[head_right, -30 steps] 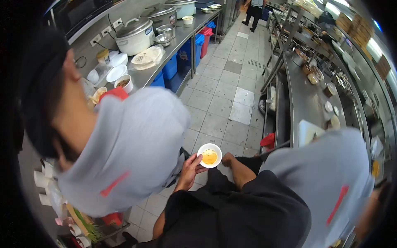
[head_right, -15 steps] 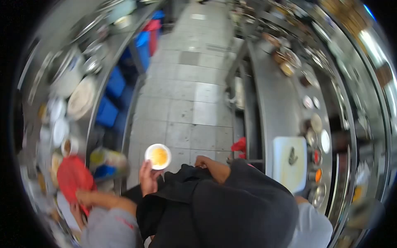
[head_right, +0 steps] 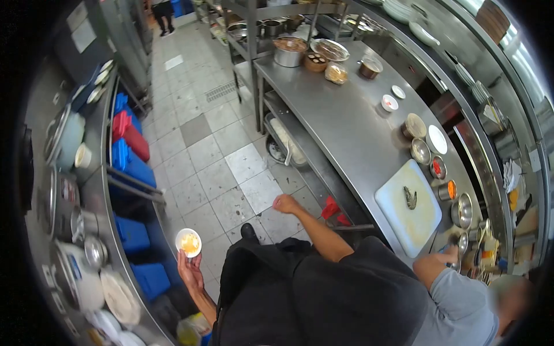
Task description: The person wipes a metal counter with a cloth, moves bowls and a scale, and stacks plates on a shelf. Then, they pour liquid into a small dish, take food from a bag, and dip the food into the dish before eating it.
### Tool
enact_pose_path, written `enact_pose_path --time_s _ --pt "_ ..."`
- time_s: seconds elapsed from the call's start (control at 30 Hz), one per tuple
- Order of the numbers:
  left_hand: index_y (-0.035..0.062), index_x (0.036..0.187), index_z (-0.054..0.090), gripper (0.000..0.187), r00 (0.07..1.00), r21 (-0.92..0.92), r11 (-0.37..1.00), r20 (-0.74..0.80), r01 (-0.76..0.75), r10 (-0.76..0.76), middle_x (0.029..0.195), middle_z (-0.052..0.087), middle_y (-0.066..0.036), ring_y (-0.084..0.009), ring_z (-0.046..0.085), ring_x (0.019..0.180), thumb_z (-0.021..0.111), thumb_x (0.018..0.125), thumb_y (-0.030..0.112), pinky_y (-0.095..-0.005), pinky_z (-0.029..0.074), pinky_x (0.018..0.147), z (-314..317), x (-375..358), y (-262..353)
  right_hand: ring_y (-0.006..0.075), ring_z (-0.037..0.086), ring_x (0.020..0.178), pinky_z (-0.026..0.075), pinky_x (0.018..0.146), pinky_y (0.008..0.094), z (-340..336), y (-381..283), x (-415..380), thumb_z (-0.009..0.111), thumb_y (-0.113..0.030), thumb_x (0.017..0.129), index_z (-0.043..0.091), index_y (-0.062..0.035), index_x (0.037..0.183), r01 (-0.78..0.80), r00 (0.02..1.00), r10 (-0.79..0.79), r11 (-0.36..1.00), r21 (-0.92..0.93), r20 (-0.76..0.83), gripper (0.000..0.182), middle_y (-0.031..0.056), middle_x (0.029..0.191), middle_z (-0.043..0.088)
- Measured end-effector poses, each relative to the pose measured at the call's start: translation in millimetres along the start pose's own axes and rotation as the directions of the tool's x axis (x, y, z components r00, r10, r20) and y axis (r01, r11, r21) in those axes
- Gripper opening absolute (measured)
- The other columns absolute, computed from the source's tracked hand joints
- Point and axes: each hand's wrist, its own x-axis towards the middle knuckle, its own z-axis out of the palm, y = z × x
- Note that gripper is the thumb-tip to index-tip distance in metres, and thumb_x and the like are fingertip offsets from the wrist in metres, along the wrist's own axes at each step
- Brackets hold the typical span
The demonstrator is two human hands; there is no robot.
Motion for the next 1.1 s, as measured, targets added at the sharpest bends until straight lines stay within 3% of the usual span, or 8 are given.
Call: enact_pose_path --time_s 0.07,0.27,0.4,0.43,0.47,0.73,0.83,1.1 --pt "0.0018 0.133 0.046 0.046 0.997 0.033 0.999 0.077 -0.009 0.007 0.124 0.058 -0.011 -0.023 0.065 0.104 0.054 0.098 0.03 -0.0326 0.056 0.084 20.9 60.6 22.4 0.012 0.063 0.064 0.051 0.06 0.0277 -52.7 -17.3 25.6 0.065 -0.016 0.083 0.07 -0.0076 0.091 -0.004 0.989 0.031 0.982 0.188 -0.143 0.013 0.0033 0.076 0.069" --pt "0.0023 0.133 0.048 0.046 0.97 0.115 0.992 0.234 0.043 -0.07 0.124 0.059 -0.009 -0.0213 0.065 0.104 0.054 0.098 0.031 -0.0324 0.054 0.085 120.6 211.3 75.1 0.0146 0.062 0.079 0.051 0.072 0.03 -260.1 -41.6 96.2 0.076 -0.027 0.081 0.066 -0.0072 0.108 0.036 0.667 -0.124 0.99 -0.134 -0.734 0.035 0.0067 0.091 0.069" --pt "0.0027 0.132 0.049 0.045 0.954 0.18 0.982 0.279 0.058 -0.107 0.123 0.06 -0.009 -0.0211 0.064 0.104 0.055 0.098 0.032 -0.0319 0.054 0.085 195.4 285.2 88.2 0.0284 0.068 0.088 0.054 0.077 0.0386 -415.9 -14.6 145.6 0.052 -0.023 0.09 0.065 -0.0035 0.104 0.091 0.546 -0.094 0.994 -0.053 -0.832 0.028 0.0163 0.096 0.069" --pt "0.0027 0.132 0.049 0.045 0.954 0.19 0.98 0.28 0.054 -0.107 0.123 0.06 -0.009 -0.0211 0.064 0.104 0.055 0.098 0.032 -0.0319 0.054 0.085 211.5 304.6 84.3 0.0165 0.068 0.079 0.053 0.072 0.0299 -450.8 -5.9 163.3 0.042 -0.01 0.089 0.064 -0.0044 0.107 -0.028 0.412 -0.263 0.953 -0.3 -0.873 0.028 0.0092 0.087 0.071" --pt "0.0026 0.132 0.049 0.046 0.948 0.182 0.981 0.297 0.064 -0.117 0.123 0.06 -0.009 -0.021 0.064 0.104 0.055 0.098 0.032 -0.0323 0.054 0.085 225.2 324.1 76.7 0.0201 0.068 0.081 0.053 0.072 0.0322 -486.7 3.3 178.1 0.044 -0.011 0.09 0.064 -0.0049 0.105 -0.053 0.351 -0.347 0.92 -0.388 -0.87 0.026 0.0107 0.088 0.07" --pt "0.0024 0.131 0.049 0.045 0.94 0.163 0.976 0.287 0.141 -0.184 0.122 0.061 -0.01 -0.0207 0.066 0.099 0.055 0.097 0.031 -0.0325 0.058 0.08 383.6 414.4 51.9 0.0212 0.071 0.082 0.054 0.07 0.0326 -691.7 36.3 323.7 0.054 -0.012 0.087 0.067 -0.0082 0.098 -0.251 0.592 -0.147 0.901 -0.354 -0.792 0.018 0.0114 0.088 0.071" --pt "0.0023 0.132 0.047 0.045 0.914 0.202 0.965 0.335 0.167 -0.228 0.121 0.061 -0.011 -0.022 0.066 0.101 0.054 0.098 0.03 -0.0344 0.058 0.082 428.6 438.0 47.7 0.0189 0.072 0.064 0.055 0.054 0.0318 -715.9 29.0 336.0 0.06 -0.009 0.082 0.07 -0.0089 0.091 -0.407 0.854 0.295 0.891 -0.199 -0.428 0.013 0.007 0.08 0.072" --pt "0.0006 0.133 0.046 0.043 0.873 0.322 0.922 0.36 0.214 -0.328 0.123 0.06 -0.013 -0.0233 0.066 0.102 0.051 0.099 0.028 -0.0352 0.058 0.083 528.6 486.9 35.4 0.0243 0.072 0.065 0.059 0.058 0.0366 -703.2 30.6 334.5 0.074 -0.007 0.068 0.069 -0.0008 0.089 -0.631 0.776 0.616 0.749 -0.202 -0.135 0.022 0.0159 0.076 0.072"
